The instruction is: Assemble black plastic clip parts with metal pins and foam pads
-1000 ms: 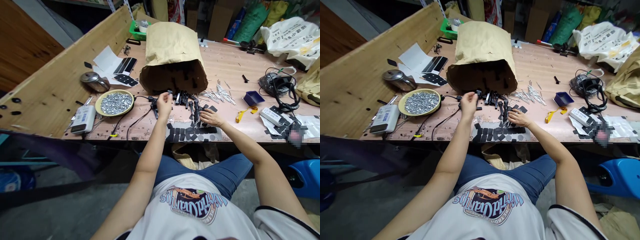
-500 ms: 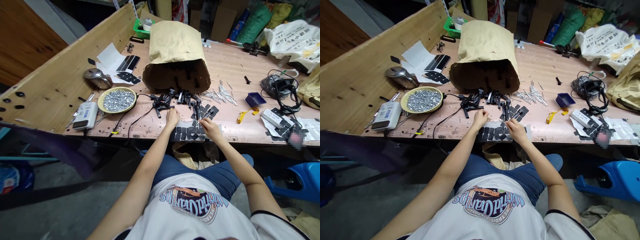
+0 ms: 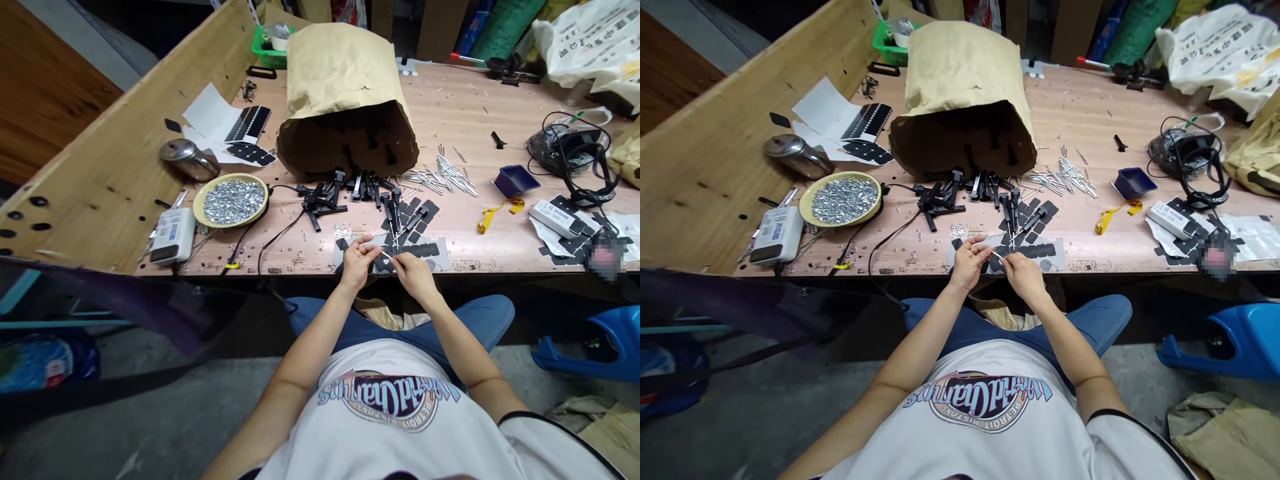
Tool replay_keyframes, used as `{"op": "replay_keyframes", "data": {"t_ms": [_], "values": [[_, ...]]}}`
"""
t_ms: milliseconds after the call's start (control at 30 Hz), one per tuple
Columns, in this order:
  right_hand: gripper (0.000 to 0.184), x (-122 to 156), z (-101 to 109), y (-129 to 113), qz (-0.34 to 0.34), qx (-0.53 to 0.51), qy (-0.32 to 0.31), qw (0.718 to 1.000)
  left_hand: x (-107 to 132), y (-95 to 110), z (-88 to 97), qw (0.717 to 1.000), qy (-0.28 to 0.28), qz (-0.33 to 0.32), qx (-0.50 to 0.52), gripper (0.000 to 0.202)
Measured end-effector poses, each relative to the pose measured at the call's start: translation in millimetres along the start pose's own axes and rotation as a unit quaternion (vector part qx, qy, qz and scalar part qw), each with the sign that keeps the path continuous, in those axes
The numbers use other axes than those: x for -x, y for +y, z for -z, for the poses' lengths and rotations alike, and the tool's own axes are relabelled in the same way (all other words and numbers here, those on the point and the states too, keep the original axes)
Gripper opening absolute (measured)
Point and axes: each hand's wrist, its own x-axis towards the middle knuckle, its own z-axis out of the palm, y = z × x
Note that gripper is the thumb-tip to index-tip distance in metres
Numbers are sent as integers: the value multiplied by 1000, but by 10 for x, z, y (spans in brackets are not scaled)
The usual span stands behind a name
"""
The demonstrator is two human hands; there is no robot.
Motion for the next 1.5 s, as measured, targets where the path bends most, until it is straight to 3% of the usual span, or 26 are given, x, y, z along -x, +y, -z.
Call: {"op": "replay_keyframes", "data": {"t_ms": [133, 233, 467, 533, 633, 700, 767, 867, 1033, 1167, 1300, 1433, 1500], "values": [[15, 61, 25, 47, 12, -27, 5, 1000, 42, -8, 22, 995, -37, -36, -90, 47], [22, 86, 12, 103, 33, -77, -4, 996, 69, -12, 37, 987, -72, -44, -138, 45], [35, 185, -49, 176, 6, -268, -63, 961, 118, -80, 40, 975, -156, -23, -158, 46], [37, 261, -40, 211, 9, -294, -83, 952, 120, -118, 44, 976, -157, -17, -152, 45], [38, 385, -10, 345, 55, -284, -74, 954, 115, -182, 45, 976, -155, -12, -155, 47], [36, 429, 6, 496, 63, -223, -27, 972, 113, -215, 32, 973, -160, -14, -168, 53], [35, 422, 1, 661, 14, -122, 59, 991, 113, -223, 11, 970, -150, -36, -187, 57], [33, 350, -85, 810, -68, 8, 150, 986, 108, -180, -10, 964, -111, -85, -225, 54], [30, 250, -263, 773, 21, 10, 94, 995, 70, -59, 35, 957, -62, -109, -262, 42], [34, 229, -258, 767, -43, 19, 171, 984, 44, -18, 84, 954, -14, -123, -272, 36], [29, 221, -276, 757, 25, -15, 87, 996, 44, -11, 80, 952, -12, -128, -278, 32], [37, 163, -186, 836, -59, -19, 170, 983, 48, 5, 78, 949, -7, -151, -275, 30], [35, 184, -163, 778, -31, -44, 126, 991, 53, 10, 73, 949, -3, -149, -278, 30]]}}
